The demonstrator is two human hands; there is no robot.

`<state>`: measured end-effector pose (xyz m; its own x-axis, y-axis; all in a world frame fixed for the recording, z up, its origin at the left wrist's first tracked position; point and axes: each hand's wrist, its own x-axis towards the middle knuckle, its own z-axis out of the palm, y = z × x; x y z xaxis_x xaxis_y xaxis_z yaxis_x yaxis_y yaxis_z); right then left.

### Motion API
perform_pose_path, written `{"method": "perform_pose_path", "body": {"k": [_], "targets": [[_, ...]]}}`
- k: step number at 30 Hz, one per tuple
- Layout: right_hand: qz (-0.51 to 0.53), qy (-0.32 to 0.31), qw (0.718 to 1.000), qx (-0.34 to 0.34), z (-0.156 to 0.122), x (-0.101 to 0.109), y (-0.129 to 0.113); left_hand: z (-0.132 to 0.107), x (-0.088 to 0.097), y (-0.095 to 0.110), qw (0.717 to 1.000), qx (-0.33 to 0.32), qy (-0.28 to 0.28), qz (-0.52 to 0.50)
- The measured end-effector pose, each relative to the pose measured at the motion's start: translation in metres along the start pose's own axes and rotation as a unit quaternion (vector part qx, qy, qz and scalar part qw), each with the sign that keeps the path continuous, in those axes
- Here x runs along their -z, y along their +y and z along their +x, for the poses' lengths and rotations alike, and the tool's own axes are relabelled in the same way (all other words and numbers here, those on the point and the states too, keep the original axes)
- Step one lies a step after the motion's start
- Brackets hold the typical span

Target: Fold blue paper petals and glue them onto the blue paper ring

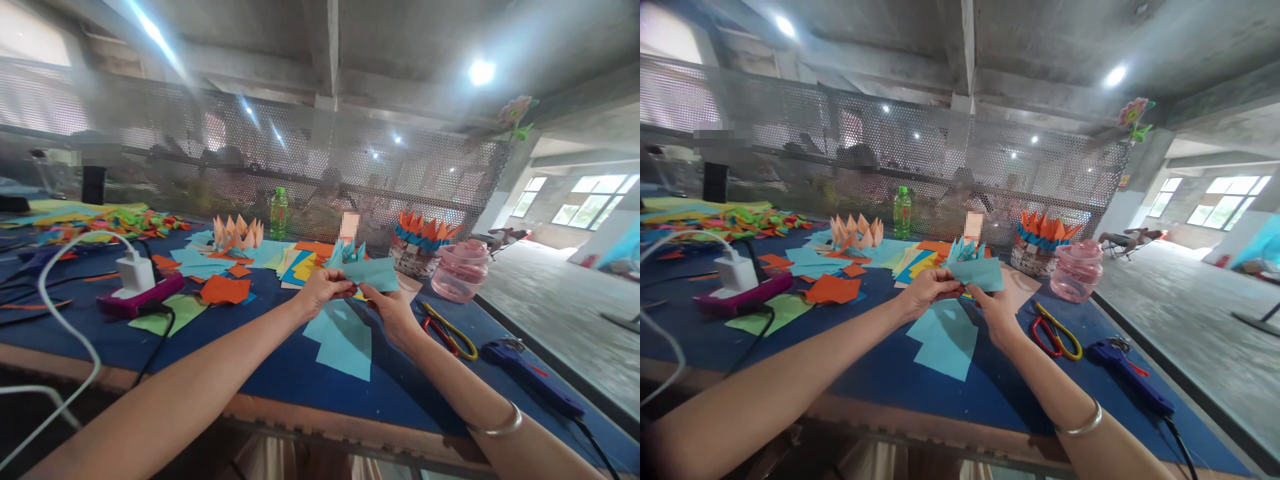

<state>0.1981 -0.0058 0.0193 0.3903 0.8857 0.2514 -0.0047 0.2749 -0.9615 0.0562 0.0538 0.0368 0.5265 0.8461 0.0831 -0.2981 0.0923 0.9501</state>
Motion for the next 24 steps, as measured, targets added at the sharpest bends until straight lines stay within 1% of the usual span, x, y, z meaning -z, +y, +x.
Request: {"method": "perform_pose_path", "body": {"k": [15, 24], "targets": [[0.007, -0.017, 1.000, -0.012, -0.0018, 0.0002, -0.0016, -0.0018, -0.0013, 0.0032, 1.000, 0.023, 0.017, 0.001], [0.010, -0.022, 1.000, -0.001, 0.0003, 0.0008, 0.0025, 0.0008, 0.0006, 0.0014, 0.999, 0.036, 0.024, -0.006]]}}
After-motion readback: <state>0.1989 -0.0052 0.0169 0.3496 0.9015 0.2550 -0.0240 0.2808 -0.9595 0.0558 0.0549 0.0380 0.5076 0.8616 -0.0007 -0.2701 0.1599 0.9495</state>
